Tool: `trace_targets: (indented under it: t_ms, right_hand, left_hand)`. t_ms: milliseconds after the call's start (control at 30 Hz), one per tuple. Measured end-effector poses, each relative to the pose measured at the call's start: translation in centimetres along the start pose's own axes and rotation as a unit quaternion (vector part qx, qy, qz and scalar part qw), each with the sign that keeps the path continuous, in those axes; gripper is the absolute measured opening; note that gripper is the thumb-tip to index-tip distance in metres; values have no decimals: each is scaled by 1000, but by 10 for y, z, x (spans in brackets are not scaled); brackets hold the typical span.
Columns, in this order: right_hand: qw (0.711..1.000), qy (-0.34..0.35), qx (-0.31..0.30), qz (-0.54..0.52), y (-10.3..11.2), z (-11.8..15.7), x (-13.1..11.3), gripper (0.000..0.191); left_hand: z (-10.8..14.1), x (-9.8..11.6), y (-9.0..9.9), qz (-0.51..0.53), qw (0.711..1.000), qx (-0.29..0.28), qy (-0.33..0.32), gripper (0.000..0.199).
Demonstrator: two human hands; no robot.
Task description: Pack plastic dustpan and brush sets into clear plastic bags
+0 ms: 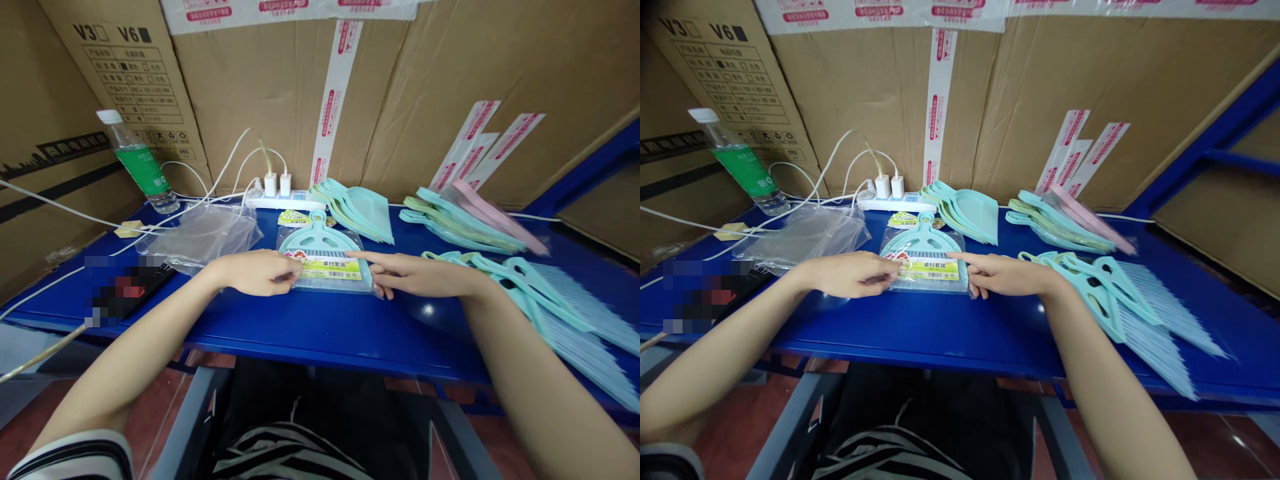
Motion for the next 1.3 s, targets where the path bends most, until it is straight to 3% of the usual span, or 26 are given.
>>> trace_targets:
  t_ms: [167,567,1033,1167,1300]
  right_hand:
    - [1000,-15,5,6,1,0,1,71]
    - [999,29,-5,19,0,-1,-4,71]
    - [1000,-4,-6,0,0,0,-4,77]
    - [1000,-21,1,6,1,0,-3,72]
    - [1000,6,4,13,1,-1,-5,67]
  left_hand:
    - [1,1,2,7,1000,6,-5,12]
    - [1,2,0,30,999,-8,-22,7]
    - [2,1,0,12,1000,0,-20,9]
    - [1,1,0,12,1000,1,-24,9]
    - [2,2,1,15,1000,5,-27,10]
Point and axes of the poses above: each hand's wrist, its own z-axis away from the middle knuckle, its own y-axis out of the back of the hand, x = y × z, the point moved 9 cm from there along -z, towards the middle knuckle, and after that the axes turned 12 degrees about y, right-handed, at the moved point
